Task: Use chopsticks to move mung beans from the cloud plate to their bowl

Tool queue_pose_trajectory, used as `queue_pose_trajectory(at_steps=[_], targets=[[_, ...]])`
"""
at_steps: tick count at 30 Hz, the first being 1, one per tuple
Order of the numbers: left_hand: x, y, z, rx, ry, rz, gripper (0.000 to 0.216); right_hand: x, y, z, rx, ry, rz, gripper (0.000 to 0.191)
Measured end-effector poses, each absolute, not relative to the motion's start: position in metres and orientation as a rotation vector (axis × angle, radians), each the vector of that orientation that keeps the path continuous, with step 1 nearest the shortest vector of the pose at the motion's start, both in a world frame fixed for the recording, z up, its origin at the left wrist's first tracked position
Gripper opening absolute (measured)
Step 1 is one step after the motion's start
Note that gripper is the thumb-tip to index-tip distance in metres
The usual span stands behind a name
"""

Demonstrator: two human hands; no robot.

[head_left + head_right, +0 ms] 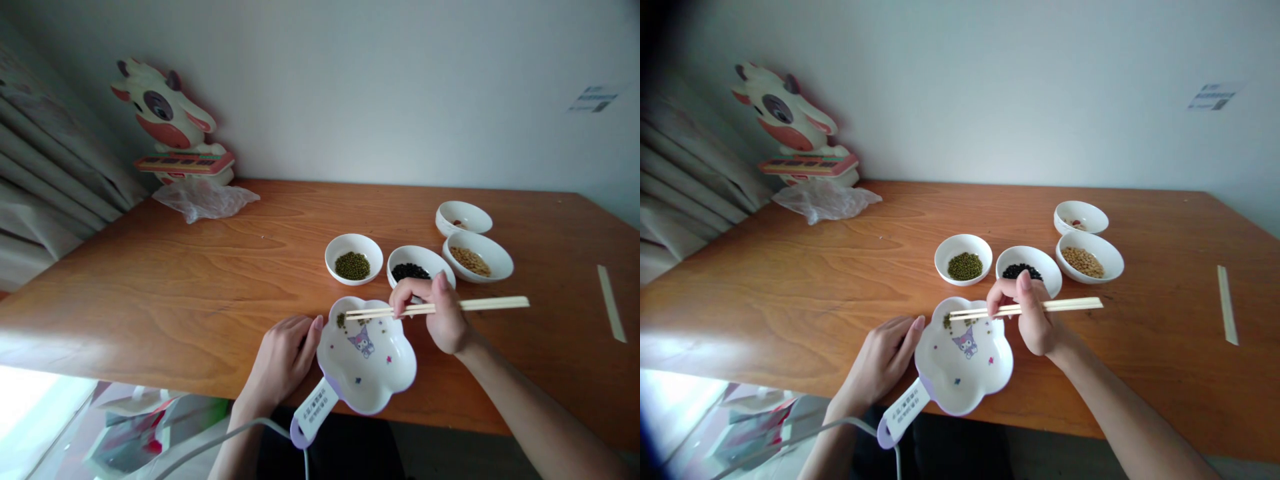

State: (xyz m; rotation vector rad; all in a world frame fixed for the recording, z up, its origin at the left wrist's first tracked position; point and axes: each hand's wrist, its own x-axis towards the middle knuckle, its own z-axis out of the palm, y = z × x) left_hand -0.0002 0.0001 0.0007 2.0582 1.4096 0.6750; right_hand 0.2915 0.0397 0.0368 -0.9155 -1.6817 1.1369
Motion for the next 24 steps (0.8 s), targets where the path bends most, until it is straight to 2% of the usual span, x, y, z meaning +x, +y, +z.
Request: queue_pose_trajectory(at_steps=[10,18,24], targets=[[0.0,0.0,-0.002,2.071,1.407,0.707,0.045,0.297,0.08,0.071,-0.909,-1.359,0.867,0.077],[0.0,0.0,-0.001,2.056,1.416,0.675,0.046,0.296,0.046,0.045,-0.992,-1.755,1.188,0.082],[-0.001,0.0,-0.002,2.05,1.409,0.669,0.045,0.286,0.041,0.041,-1.013,-1.904,1.155,0.077]])
